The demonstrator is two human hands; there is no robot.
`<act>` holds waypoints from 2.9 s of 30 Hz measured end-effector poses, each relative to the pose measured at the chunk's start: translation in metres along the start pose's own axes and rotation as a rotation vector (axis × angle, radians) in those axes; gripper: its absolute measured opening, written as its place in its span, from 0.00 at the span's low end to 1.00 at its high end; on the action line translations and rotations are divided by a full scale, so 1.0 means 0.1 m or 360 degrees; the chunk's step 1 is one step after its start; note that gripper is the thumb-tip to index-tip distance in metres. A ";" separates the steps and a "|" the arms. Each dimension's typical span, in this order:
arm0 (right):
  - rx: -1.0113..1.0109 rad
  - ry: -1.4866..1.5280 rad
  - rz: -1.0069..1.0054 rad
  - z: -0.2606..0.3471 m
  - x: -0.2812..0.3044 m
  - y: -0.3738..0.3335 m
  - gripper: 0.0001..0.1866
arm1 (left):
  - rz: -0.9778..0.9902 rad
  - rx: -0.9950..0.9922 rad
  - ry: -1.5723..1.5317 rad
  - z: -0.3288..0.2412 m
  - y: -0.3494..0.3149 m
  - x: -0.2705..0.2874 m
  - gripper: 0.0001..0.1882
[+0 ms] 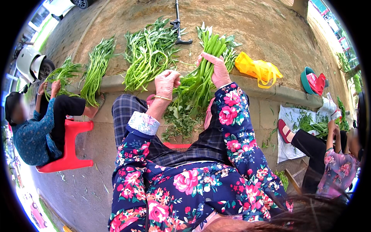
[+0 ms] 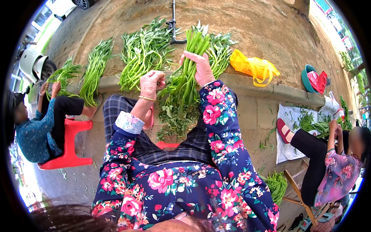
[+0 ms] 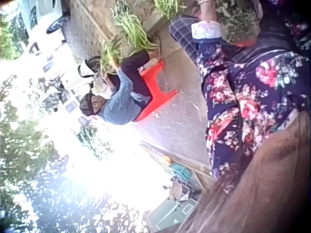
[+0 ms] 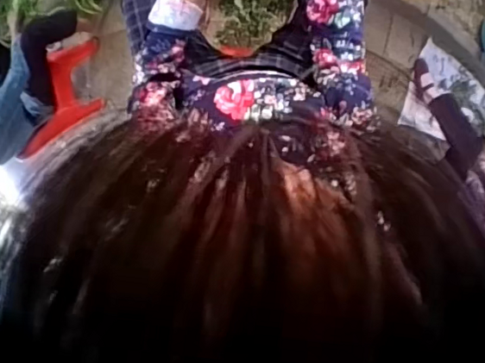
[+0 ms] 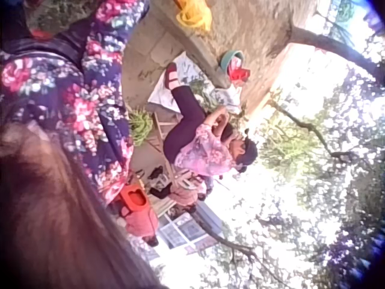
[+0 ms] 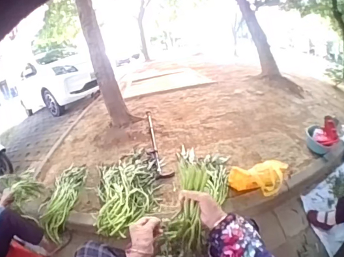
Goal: The person trims green leafy vegetables by hand, pulling leaves off stems and sorting them into a pile while sitting outdoors.
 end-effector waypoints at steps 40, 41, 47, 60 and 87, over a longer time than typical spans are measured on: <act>0.0039 -0.0108 0.0058 -0.03 -0.09 -0.06 0.06 | 0.0027 -0.0205 0.0274 -0.23 0.00 -0.01 0.05; 0.0049 -0.0098 0.0063 -0.02 -0.08 -0.05 0.06 | 0.0075 -0.0176 0.0234 -0.22 0.00 -0.01 0.05; 0.0020 -0.0094 0.0078 -0.04 -0.09 -0.05 0.06 | 0.0380 0.0121 0.0093 -0.10 -0.05 -0.08 0.08; -0.0047 -0.0156 0.0048 -0.06 -0.13 -0.10 0.05 | 0.0410 -0.0467 0.0543 -0.22 -0.16 -0.27 0.08; -0.0029 -0.0153 0.0145 -0.07 -0.12 -0.07 0.07 | 0.0881 -0.0015 0.0860 -0.23 -0.14 0.01 0.07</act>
Point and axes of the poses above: each hand's wrist, its own y-axis towards the middle knuckle, its own x-axis out of the back of the hand, z = x × y, the point moved 5 cm from there along y, towards the middle knuckle, and after that the axes turned 9 degrees about -z, right-handed, at the moved point
